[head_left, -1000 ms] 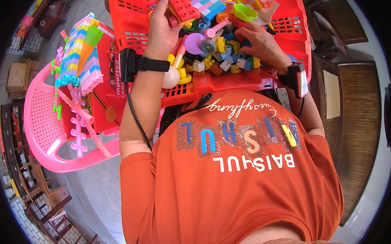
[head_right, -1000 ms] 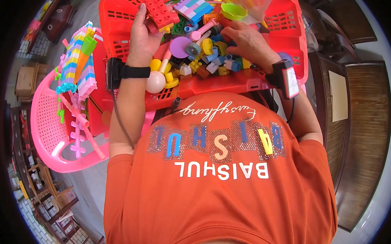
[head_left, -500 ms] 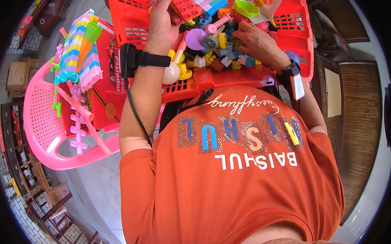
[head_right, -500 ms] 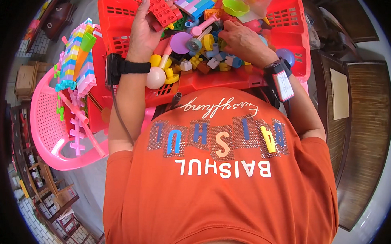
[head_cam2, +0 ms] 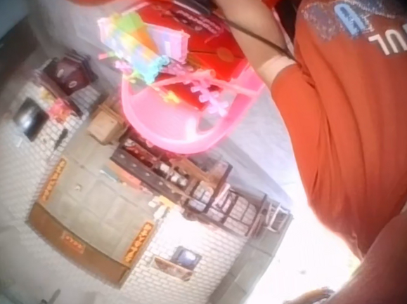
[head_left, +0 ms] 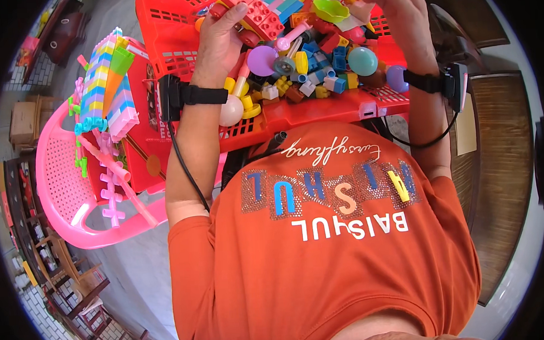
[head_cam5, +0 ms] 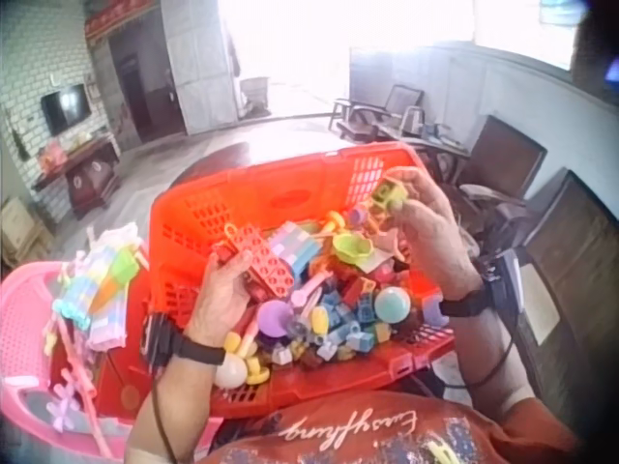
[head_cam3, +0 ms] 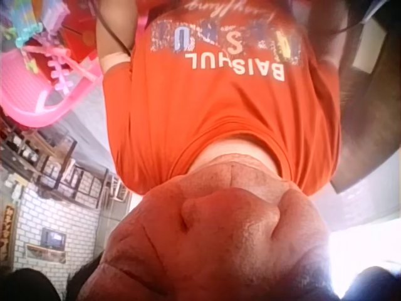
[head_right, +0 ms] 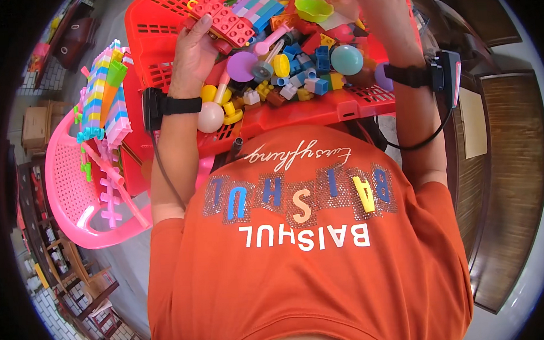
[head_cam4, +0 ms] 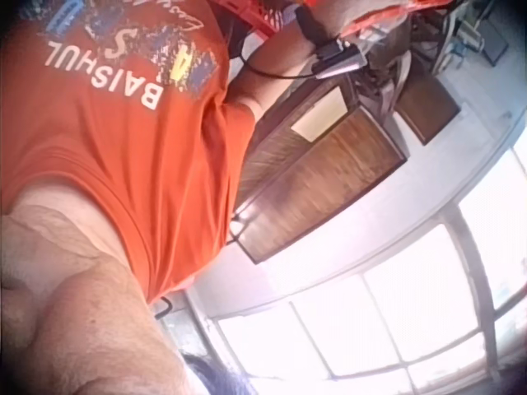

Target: Sorting and assembling colorful building blocks inside a red plastic basket.

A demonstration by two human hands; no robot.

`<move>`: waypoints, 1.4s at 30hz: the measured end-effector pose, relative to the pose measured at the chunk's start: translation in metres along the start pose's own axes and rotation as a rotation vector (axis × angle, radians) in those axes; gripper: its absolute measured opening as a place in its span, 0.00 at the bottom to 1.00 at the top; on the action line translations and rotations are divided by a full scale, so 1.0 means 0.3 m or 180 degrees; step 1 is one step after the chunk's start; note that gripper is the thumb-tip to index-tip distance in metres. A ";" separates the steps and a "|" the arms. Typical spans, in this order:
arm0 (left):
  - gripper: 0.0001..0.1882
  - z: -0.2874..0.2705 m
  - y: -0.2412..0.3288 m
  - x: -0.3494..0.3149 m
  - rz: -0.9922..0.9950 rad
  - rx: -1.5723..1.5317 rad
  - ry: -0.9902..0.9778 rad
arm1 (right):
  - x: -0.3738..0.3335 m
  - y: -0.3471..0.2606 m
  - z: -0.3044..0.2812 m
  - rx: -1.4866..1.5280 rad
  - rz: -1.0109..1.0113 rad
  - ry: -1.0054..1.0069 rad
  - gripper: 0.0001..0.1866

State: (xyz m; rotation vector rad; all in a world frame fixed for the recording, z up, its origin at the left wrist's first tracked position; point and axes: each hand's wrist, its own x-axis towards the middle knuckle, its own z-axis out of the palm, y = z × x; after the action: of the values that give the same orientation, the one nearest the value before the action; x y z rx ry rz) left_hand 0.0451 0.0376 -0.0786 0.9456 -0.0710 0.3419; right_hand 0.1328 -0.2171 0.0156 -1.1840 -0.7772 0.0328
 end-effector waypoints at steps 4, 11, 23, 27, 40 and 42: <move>0.24 0.075 0.014 -0.048 0.0151 -0.0039 -0.0068 | 0.060 -0.049 0.095 -0.0342 0.0328 -0.0274 0.16; 0.30 0.120 0.022 -0.075 0.0755 0.0342 0.0104 | 0.021 0.158 0.204 -0.1020 -0.0393 -0.0697 0.19; 0.29 0.147 0.008 -0.083 0.0822 0.0811 0.0049 | -0.019 0.177 0.201 -0.0875 0.0020 -0.0845 0.19; 0.29 0.149 0.001 -0.083 0.0711 0.0743 -0.0031 | -0.022 0.172 0.202 -0.0879 0.0080 -0.0785 0.19; 0.30 0.113 -0.020 -0.070 0.0909 0.1578 -0.0049 | -0.015 0.170 0.188 -0.1779 -0.0264 -0.0866 0.21; 0.33 0.106 -0.011 -0.071 0.0917 0.1761 -0.0190 | -0.013 0.176 0.179 -0.1763 -0.0243 -0.0878 0.21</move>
State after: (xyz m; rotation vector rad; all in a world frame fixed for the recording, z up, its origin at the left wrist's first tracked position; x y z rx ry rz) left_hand 0.0290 0.0048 -0.0670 1.4992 -0.1739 0.6181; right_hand 0.1193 -0.1534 -0.0224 -1.6948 -1.1170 -0.0901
